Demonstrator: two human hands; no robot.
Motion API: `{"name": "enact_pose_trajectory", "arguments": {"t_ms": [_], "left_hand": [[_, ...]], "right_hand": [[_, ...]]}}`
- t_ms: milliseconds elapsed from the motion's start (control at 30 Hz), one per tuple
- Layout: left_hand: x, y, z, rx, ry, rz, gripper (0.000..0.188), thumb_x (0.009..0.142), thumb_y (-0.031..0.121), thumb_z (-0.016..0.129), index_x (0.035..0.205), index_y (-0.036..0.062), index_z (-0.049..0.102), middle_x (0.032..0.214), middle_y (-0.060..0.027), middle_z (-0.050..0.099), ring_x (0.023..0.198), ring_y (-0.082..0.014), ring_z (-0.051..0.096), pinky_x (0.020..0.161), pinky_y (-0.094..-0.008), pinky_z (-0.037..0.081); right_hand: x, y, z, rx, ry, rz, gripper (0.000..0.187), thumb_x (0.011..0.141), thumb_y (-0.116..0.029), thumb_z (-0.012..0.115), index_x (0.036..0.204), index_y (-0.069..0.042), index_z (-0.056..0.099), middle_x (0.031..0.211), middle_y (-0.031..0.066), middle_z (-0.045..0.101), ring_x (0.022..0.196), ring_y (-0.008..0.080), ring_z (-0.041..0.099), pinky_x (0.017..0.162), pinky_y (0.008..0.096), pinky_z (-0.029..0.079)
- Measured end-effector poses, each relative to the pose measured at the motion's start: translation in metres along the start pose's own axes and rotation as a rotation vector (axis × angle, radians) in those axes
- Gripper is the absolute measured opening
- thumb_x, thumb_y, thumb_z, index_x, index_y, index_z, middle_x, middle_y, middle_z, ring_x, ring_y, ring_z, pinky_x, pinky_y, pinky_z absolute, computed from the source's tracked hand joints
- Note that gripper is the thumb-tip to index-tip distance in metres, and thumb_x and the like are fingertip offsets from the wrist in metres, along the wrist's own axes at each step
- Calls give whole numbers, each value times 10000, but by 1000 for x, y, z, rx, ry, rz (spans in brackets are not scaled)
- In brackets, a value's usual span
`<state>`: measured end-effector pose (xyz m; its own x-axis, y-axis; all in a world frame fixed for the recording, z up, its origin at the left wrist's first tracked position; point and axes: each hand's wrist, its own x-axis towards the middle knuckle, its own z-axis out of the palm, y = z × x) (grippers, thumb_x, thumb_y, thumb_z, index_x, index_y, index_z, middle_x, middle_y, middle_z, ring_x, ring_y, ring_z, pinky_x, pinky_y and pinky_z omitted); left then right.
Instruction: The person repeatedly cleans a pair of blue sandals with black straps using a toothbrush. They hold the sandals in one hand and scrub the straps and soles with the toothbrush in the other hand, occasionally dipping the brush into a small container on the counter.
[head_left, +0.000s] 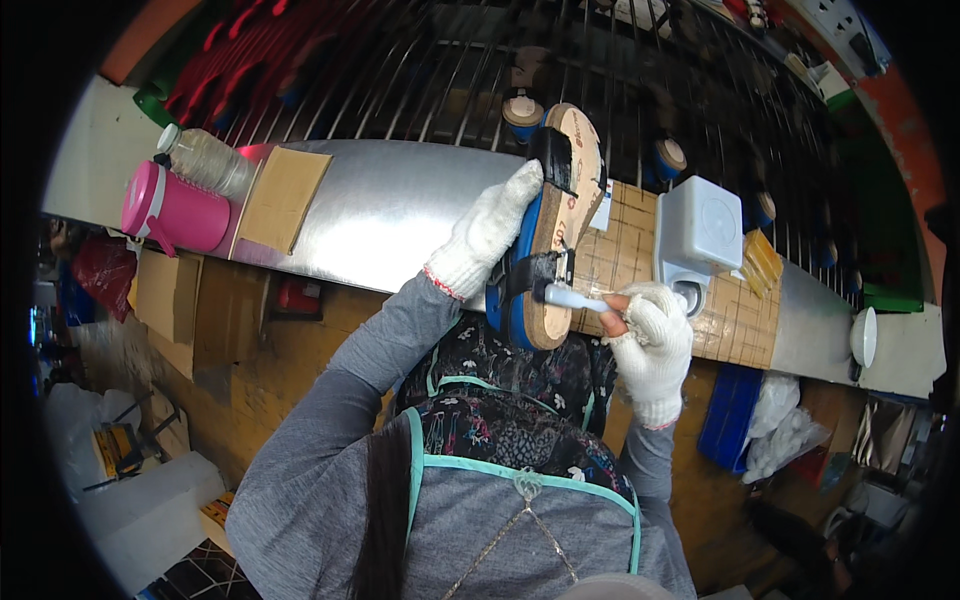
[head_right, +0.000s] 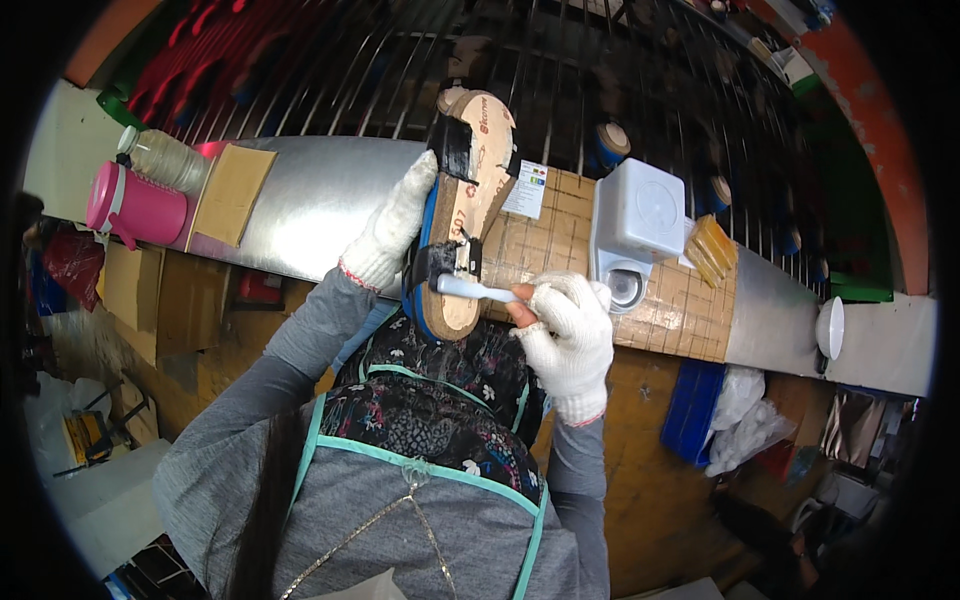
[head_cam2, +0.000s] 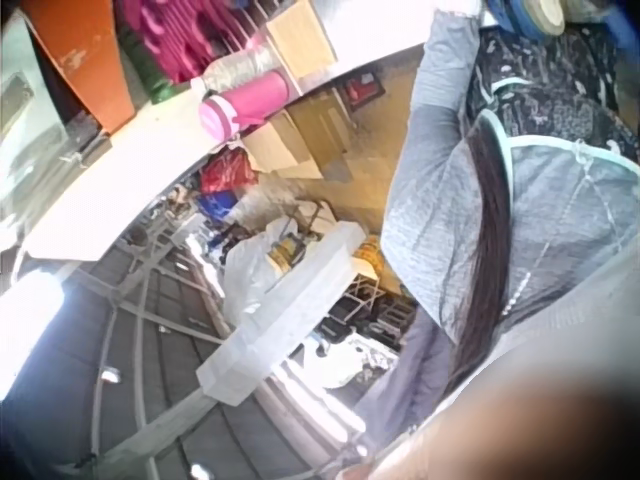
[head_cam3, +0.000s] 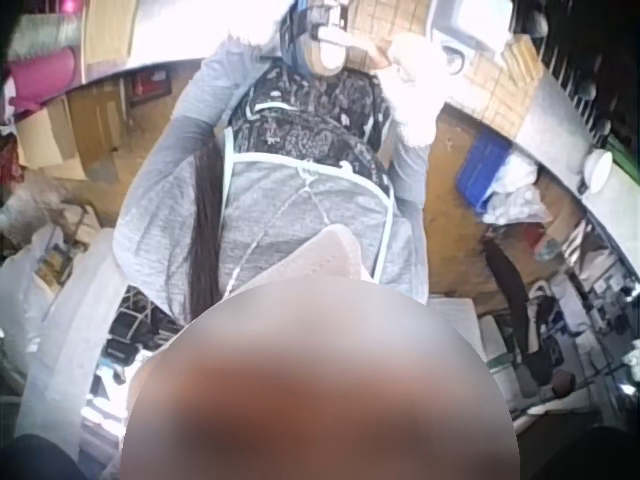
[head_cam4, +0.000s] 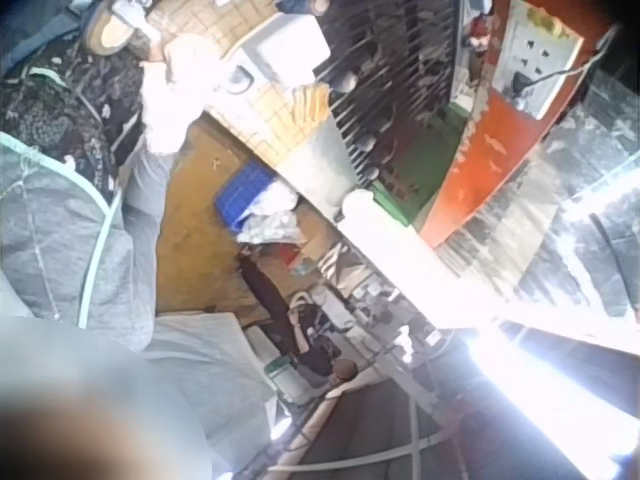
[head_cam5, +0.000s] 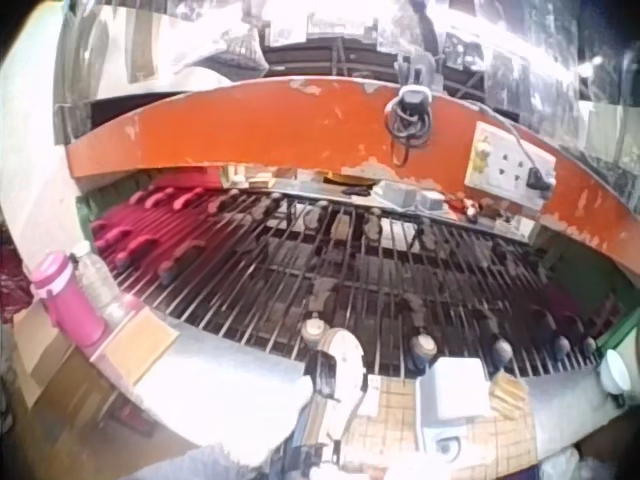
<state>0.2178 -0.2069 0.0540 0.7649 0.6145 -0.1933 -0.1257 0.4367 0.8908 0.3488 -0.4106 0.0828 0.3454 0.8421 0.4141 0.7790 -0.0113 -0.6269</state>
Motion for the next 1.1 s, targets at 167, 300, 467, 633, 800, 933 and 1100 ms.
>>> {"name": "enact_pose_trajectory", "arguments": {"t_ms": [167,300,467,633,800,933,1100], "left_hand": [[-5,-2,2,-46,-116,-47,708,998,645,436,1345,39,551,1118,-102,693,946,-171,701,819,-314,605],[-8,-5,6,-46,8,-13,705,989,648,456,1375,62,523,1134,-90,682,917,-164,707,783,-314,617],[7,-9,-4,129,100,103,721,995,617,479,1430,42,474,1224,-108,665,1014,-169,695,863,-311,597],[10,-13,-15,175,151,31,716,990,554,556,1329,-77,566,1184,-160,666,1067,-181,628,950,-295,499],[13,-14,-12,230,150,52,738,981,563,565,1324,-91,564,1185,-182,661,1064,-193,627,950,-299,491],[12,-15,-13,298,147,78,769,979,580,552,1331,-103,554,1194,-201,656,1082,-218,623,970,-305,478],[12,-10,-11,358,144,68,792,977,594,538,1339,-111,545,1202,-217,653,1104,-233,617,1004,-311,458]], "right_hand": [[12,15,3,153,165,184,138,829,-102,758,915,2,727,872,80,622,767,161,598,633,284,455],[7,15,7,234,65,267,142,875,-90,726,942,34,717,868,83,609,738,136,592,620,259,444],[-24,4,-6,340,-83,369,185,861,-138,737,926,34,724,829,85,608,759,169,598,666,298,461],[-32,2,-11,161,-55,336,185,845,-177,754,911,-5,734,807,80,607,744,211,586,682,333,442],[-21,0,-6,70,-17,275,158,847,-188,760,928,-54,740,830,70,620,762,238,586,737,341,417],[-13,-1,-4,-119,-2,174,188,831,-175,775,914,-14,724,859,93,625,808,250,598,746,342,442],[-4,1,5,-198,146,58,176,815,-195,783,908,-56,729,862,52,641,797,238,606,766,350,386]]}}
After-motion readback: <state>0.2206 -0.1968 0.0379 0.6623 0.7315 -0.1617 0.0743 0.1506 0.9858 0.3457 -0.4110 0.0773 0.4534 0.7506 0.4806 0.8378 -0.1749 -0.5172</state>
